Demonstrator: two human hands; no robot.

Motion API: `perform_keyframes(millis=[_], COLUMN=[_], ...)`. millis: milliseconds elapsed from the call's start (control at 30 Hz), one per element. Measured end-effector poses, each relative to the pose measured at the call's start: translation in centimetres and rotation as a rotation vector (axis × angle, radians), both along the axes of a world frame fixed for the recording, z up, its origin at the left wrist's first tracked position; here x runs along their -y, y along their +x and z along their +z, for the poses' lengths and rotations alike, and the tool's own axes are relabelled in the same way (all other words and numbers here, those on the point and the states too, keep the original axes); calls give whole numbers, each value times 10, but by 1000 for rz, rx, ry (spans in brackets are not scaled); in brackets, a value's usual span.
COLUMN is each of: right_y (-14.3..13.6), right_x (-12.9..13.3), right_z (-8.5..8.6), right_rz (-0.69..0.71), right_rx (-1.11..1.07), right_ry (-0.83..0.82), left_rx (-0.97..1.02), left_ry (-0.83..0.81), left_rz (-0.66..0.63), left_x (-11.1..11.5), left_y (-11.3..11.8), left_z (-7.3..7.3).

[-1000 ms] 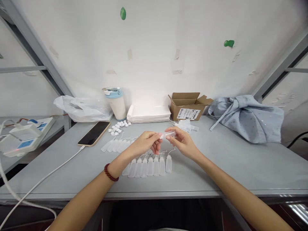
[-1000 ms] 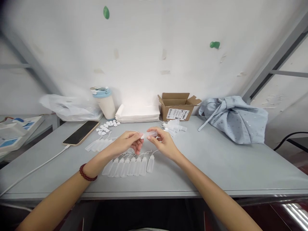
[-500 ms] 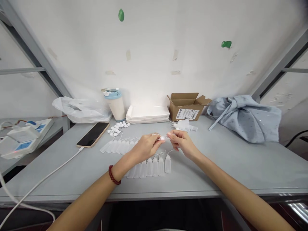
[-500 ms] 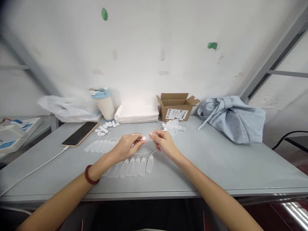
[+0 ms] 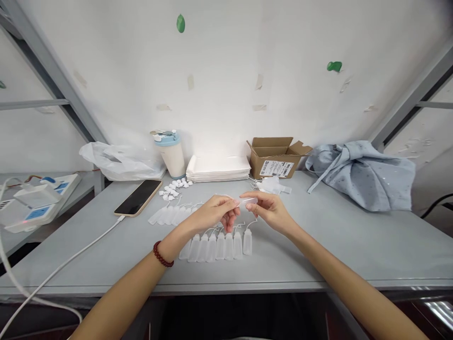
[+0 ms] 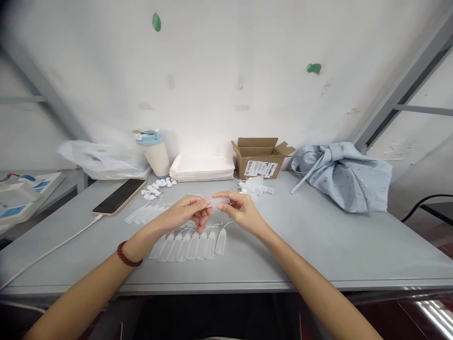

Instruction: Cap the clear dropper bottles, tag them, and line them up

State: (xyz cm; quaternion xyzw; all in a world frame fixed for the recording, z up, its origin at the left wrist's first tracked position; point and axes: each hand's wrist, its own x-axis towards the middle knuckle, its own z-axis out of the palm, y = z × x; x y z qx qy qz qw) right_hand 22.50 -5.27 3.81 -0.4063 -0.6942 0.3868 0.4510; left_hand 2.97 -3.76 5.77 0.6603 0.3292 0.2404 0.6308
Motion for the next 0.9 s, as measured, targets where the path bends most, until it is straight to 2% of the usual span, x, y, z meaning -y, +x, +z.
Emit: perform_keyframes(millis=[100,167,300,433,567,767,900], right_y=[-1,-1,-1,-4,-9,-10,-8], right_x=[2,2,0,-1,1,2,1], right_z=[-1,-2,-4,-4,0,4,1], right_rz=[-18,-27,-26,-4,13,-1,2], right_rx=[50,50,-24,-157,-268,-308,-323], right_ry=[2,-26,-130,-272,-410,-508,-552], left_rx=[-22,-87,-290,-454,-628,-705,-685], left_ry=[28,160,654,1197,1558,1845,1849], left_rz=[-24,11,104,114,124,193,203], left_x=[0,1,3,0,-3,-1,-2], left_y=[-1,0,5,4,1,3,3], left_z=[-1,-2,-7,-18,-27,-28,-28])
